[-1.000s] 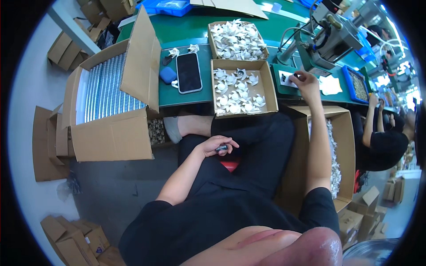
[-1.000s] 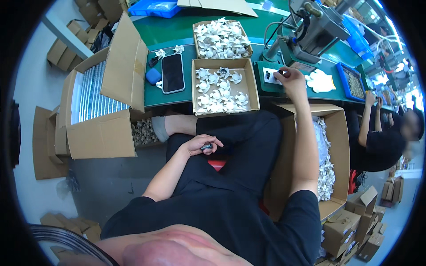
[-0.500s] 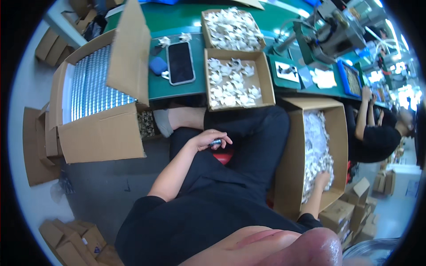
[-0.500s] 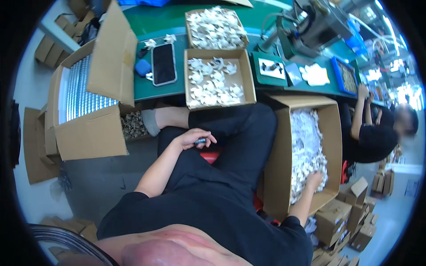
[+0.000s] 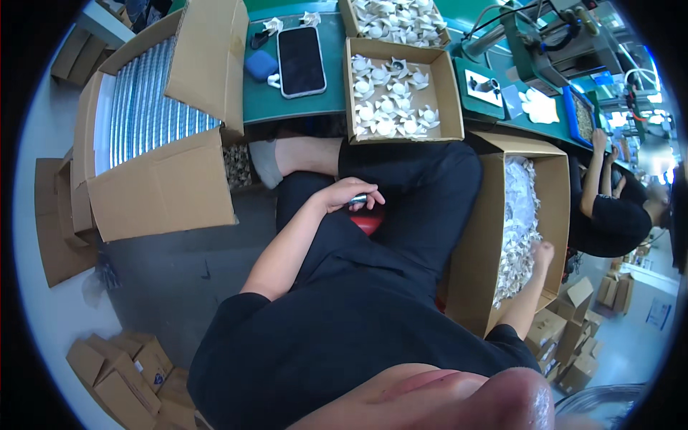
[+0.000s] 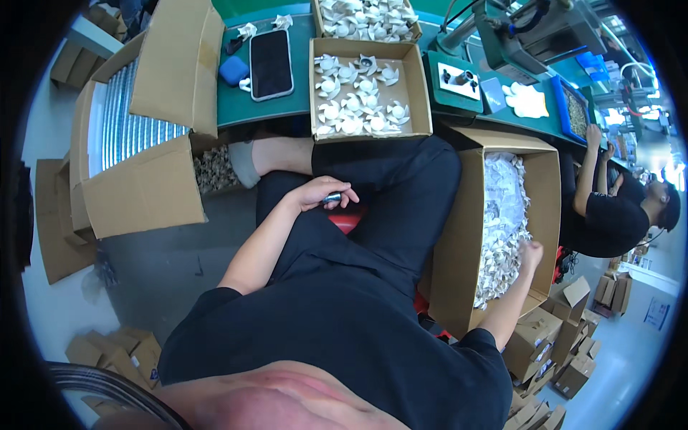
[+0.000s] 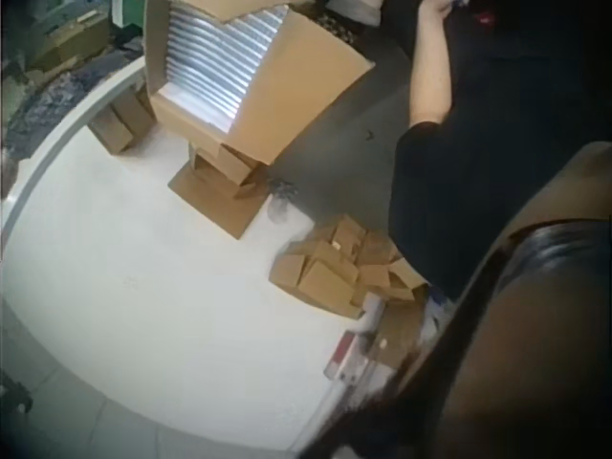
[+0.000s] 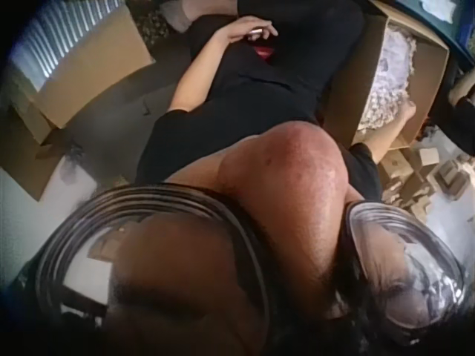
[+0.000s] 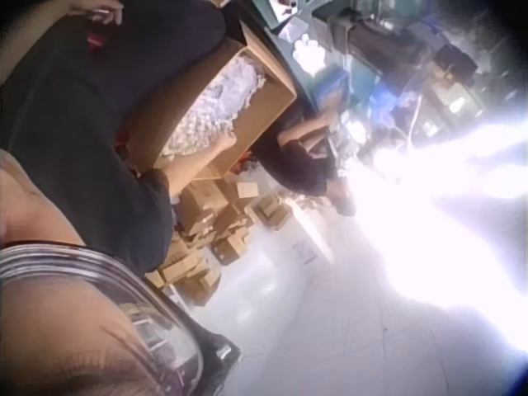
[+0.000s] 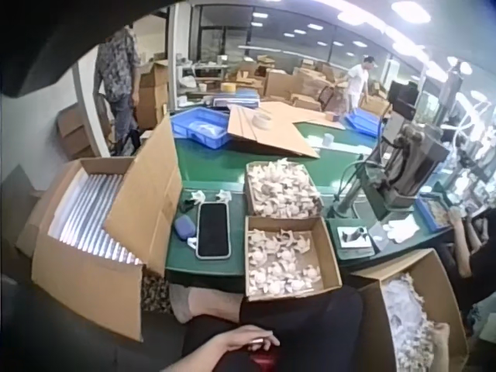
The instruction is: Manually sort and package small white components from a bulk box into smaller trays.
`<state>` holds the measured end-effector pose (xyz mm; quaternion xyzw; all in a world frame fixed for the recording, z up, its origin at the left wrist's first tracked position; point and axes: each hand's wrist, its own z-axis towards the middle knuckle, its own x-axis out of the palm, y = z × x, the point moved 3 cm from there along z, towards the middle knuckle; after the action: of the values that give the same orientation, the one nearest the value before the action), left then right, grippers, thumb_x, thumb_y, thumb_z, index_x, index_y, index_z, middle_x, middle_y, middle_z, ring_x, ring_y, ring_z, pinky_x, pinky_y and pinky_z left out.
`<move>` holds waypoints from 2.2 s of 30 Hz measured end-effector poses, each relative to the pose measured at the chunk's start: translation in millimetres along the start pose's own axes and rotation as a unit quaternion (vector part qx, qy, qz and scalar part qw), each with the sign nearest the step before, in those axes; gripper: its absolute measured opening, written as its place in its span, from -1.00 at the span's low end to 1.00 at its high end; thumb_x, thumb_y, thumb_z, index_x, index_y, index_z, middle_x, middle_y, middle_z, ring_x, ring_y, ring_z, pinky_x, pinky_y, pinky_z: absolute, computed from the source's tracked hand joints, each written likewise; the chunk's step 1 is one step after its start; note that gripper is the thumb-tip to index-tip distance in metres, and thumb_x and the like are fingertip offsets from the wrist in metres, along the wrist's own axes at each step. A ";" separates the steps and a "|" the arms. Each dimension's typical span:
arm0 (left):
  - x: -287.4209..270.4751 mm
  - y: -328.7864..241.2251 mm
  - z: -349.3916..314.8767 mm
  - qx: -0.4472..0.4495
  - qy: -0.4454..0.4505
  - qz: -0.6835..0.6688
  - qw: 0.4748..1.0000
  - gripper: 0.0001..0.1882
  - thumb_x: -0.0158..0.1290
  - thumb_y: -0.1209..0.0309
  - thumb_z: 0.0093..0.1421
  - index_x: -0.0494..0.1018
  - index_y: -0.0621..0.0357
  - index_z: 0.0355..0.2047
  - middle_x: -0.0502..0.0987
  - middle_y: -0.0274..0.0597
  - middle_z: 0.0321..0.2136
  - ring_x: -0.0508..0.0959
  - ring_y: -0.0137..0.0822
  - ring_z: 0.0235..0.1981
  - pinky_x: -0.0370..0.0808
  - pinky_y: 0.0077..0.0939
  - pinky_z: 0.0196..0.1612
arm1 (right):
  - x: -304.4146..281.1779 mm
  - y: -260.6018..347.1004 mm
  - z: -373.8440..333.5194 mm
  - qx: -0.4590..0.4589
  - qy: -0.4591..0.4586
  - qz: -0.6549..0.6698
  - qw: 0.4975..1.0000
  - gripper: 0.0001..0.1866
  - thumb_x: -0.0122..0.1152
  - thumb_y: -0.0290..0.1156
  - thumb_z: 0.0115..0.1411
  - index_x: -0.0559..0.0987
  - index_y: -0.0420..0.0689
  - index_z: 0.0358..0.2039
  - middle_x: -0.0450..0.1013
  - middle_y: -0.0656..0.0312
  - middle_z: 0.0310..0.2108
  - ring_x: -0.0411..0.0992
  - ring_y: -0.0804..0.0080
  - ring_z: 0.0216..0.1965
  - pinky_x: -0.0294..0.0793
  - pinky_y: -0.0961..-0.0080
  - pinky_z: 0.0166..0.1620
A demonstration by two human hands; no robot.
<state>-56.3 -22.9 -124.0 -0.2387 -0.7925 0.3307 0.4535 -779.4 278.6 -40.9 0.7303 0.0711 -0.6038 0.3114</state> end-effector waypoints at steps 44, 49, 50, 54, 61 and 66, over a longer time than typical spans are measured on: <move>-12.2 -16.3 -20.5 0.053 -0.099 -0.069 0.991 -0.50 -0.07 0.11 0.48 0.64 0.36 -0.17 0.48 -0.32 -0.58 0.36 -0.56 -0.61 0.31 -0.66 -0.49 | 95.7 579.6 -41.8 -0.400 0.194 0.228 0.866 -0.52 0.00 0.03 0.48 0.67 -0.12 -0.13 0.60 0.31 -0.24 0.49 0.55 -0.11 0.39 0.56 0.16; -16.5 -7.3 -28.5 0.058 -0.096 -0.088 0.990 -0.52 -0.07 0.12 0.48 0.66 0.32 -0.15 0.52 -0.37 -0.55 0.35 -0.59 -0.60 0.29 -0.69 -0.48 | 115.2 579.1 -19.9 -0.463 0.139 0.245 0.840 -0.52 -0.06 0.03 0.50 0.65 -0.08 -0.01 0.62 0.27 -0.15 0.52 0.48 -0.05 0.45 0.51 0.12; -14.0 -13.1 -23.7 0.055 -0.091 -0.080 0.991 -0.52 -0.07 0.12 0.48 0.65 0.33 -0.15 0.51 -0.35 -0.56 0.36 -0.58 -0.60 0.30 -0.68 -0.48 | 131.5 567.1 41.7 -0.420 0.141 0.285 0.850 -0.55 -0.05 -0.01 0.49 0.63 -0.07 0.03 0.61 0.26 -0.10 0.52 0.45 -0.01 0.44 0.49 0.14; -6.1 -13.1 -19.4 0.047 -0.086 -0.070 0.993 -0.50 -0.06 0.12 0.48 0.64 0.36 -0.17 0.48 -0.32 -0.58 0.36 -0.55 -0.61 0.32 -0.66 -0.48 | 181.3 531.4 131.2 -0.299 0.114 0.343 0.883 -0.61 0.03 -0.16 0.44 0.61 -0.11 0.08 0.61 0.17 -0.01 0.53 0.33 0.06 0.44 0.42 0.16; -15.3 -10.0 -18.4 0.050 -0.100 -0.082 0.990 -0.52 -0.06 0.12 0.48 0.65 0.33 -0.15 0.53 -0.35 -0.54 0.40 -0.59 -0.58 0.31 -0.69 -0.48 | 143.2 537.9 88.0 -0.471 0.007 0.160 0.868 -0.65 0.09 -0.31 0.40 0.59 -0.15 0.11 0.59 0.16 0.06 0.51 0.36 0.13 0.43 0.42 0.18; -11.7 -9.4 -18.3 0.057 -0.092 -0.084 0.991 -0.52 -0.07 0.14 0.48 0.65 0.34 -0.15 0.53 -0.34 -0.55 0.36 -0.59 -0.62 0.29 -0.69 -0.51 | 84.1 544.4 -49.2 -0.438 0.209 0.435 0.759 -0.69 0.21 -0.43 0.35 0.60 -0.26 0.06 0.61 0.09 -0.02 0.57 0.35 0.01 0.51 0.43 0.06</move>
<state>-35.4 -31.5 -116.8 -0.1137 -0.8282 0.3564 0.4172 -455.0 -151.0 85.9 0.5751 0.0658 -0.1385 0.8036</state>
